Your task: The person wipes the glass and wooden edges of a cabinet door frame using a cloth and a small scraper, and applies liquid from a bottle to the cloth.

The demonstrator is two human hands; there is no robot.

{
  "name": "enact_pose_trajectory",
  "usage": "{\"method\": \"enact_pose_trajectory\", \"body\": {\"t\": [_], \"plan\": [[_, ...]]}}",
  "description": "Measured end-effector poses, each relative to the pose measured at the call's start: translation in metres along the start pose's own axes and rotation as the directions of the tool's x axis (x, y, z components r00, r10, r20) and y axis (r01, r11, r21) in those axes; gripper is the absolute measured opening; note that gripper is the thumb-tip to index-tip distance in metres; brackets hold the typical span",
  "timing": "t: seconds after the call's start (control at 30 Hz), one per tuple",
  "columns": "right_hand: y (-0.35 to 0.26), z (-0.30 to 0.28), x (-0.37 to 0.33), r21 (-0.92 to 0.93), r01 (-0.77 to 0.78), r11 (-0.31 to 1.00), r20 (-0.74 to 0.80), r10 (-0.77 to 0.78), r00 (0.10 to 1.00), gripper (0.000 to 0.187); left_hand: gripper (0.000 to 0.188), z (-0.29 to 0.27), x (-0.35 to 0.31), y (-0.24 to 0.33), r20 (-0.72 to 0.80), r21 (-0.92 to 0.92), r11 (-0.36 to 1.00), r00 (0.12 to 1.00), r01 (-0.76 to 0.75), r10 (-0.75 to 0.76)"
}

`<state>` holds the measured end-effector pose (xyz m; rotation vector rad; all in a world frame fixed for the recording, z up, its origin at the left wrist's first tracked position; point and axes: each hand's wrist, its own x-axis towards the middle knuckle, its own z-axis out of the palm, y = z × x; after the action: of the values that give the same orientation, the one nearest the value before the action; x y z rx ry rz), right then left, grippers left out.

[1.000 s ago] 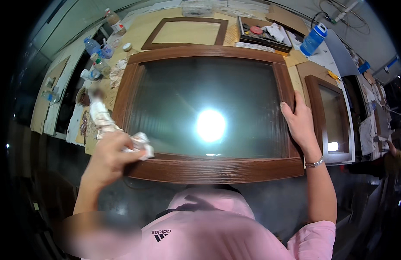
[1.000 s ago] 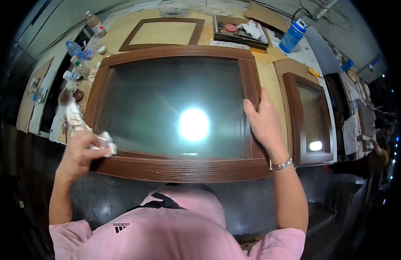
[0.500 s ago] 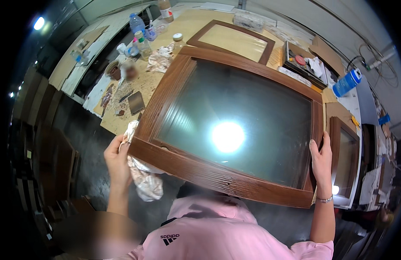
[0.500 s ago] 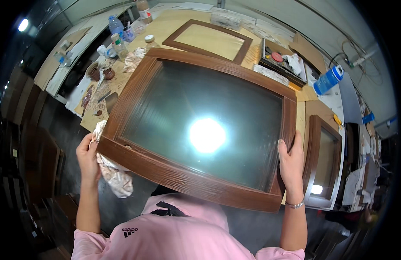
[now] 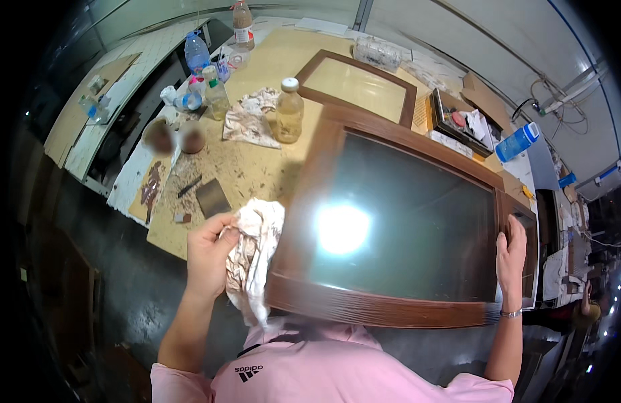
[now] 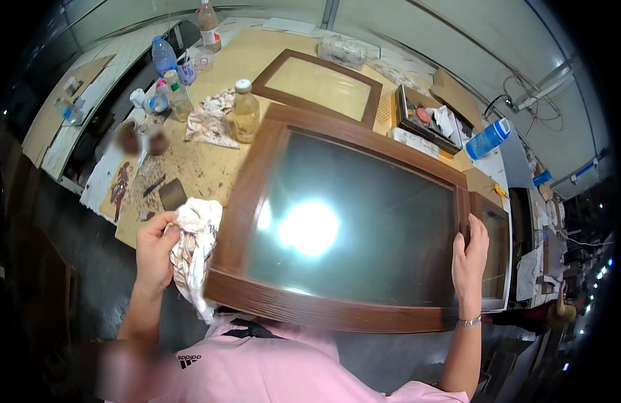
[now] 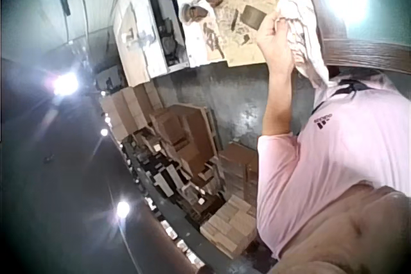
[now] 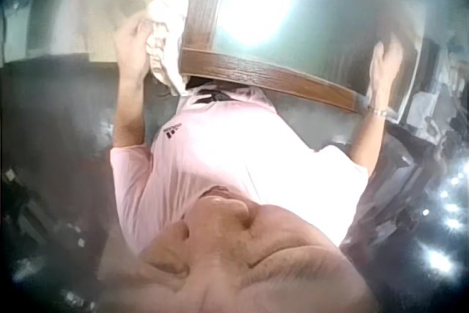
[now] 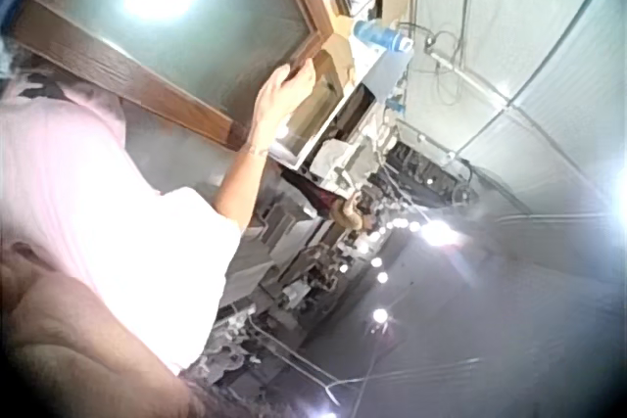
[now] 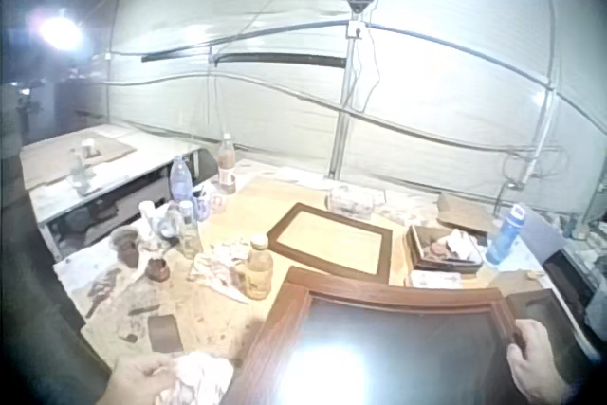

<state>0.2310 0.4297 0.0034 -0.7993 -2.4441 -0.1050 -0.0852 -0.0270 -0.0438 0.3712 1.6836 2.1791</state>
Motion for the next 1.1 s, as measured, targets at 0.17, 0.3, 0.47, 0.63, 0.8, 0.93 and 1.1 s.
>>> {"method": "enact_pose_trajectory", "body": {"t": [0.17,0.3,0.47,0.63,0.8,0.93,1.1], "plan": [[-0.245,-0.024,0.070,0.597,-0.145,0.789,0.428,-0.161,0.889,0.022,0.024,-0.044,0.058,0.006,0.119,-0.374,0.906,0.979,0.200,-0.167],[-0.393,0.010,0.099,0.593,0.023,0.805,0.636,-0.486,0.599,0.043,0.023,-0.056,0.081,0.002,0.172,-0.377,0.905,0.975,0.196,-0.140],[-0.452,0.082,0.114,0.570,-0.093,0.817,0.701,-0.423,0.575,0.032,0.023,-0.074,0.096,0.004,0.135,-0.429,0.885,0.982,0.179,-0.133],[-0.460,0.109,0.134,0.555,-0.603,0.573,0.826,-0.293,0.482,0.017,0.022,-0.120,0.104,-0.011,0.094,-0.530,0.801,0.958,0.279,-0.271],[-0.456,0.140,0.141,0.575,-0.560,0.596,0.807,-0.299,0.510,0.016,0.025,-0.128,0.104,-0.017,0.315,-0.409,0.836,0.917,0.365,-0.246],[-0.465,0.168,0.170,0.487,-0.355,0.798,0.822,-0.282,0.494,0.017,0.023,-0.132,0.112,-0.033,0.352,-0.527,0.731,0.894,0.434,-0.277],[-0.435,0.234,0.211,0.234,-0.412,0.880,0.718,0.129,0.684,0.042,0.031,-0.127,0.127,-0.046,0.274,-0.694,0.584,0.905,0.421,-0.326]]}}
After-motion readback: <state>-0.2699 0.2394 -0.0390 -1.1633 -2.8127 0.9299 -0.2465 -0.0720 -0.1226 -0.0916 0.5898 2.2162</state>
